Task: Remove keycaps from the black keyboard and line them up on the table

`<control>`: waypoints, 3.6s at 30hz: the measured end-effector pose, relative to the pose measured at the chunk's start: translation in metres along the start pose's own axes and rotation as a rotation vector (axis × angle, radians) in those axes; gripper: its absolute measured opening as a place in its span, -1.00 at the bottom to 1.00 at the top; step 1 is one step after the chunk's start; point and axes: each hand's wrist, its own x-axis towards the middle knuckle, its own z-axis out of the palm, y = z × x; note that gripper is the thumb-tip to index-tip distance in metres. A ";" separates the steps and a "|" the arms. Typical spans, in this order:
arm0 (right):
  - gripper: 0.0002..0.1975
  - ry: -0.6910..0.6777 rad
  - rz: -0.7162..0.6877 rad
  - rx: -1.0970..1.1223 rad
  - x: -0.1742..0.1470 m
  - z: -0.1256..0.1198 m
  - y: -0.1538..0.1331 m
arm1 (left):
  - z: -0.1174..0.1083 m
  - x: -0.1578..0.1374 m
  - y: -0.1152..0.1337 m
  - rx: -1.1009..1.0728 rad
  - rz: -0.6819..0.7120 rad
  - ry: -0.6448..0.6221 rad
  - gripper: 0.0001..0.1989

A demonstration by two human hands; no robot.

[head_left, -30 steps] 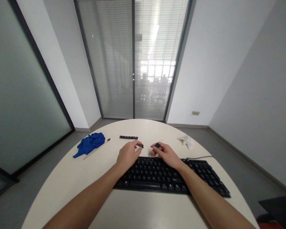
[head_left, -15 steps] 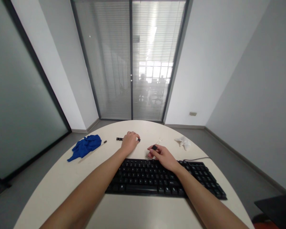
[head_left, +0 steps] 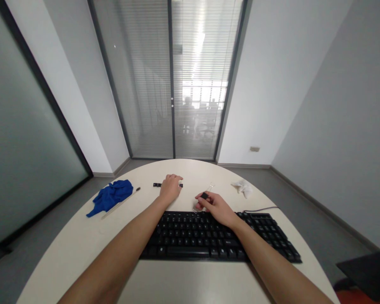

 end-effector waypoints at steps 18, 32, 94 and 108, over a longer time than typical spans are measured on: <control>-0.57 -0.006 0.009 -0.003 0.000 0.000 0.000 | -0.002 -0.004 0.000 0.003 0.006 -0.010 -0.81; -0.54 0.041 -0.025 -0.036 0.002 -0.007 -0.002 | -0.022 -0.055 0.048 -0.090 0.028 -0.074 -0.74; -0.54 -0.018 -0.065 -0.082 -0.003 0.001 -0.001 | -0.042 -0.104 0.054 -0.328 0.103 -0.107 -0.82; -0.54 -0.010 -0.053 -0.066 -0.002 0.000 -0.003 | -0.045 -0.106 0.056 -0.341 0.099 -0.053 -0.82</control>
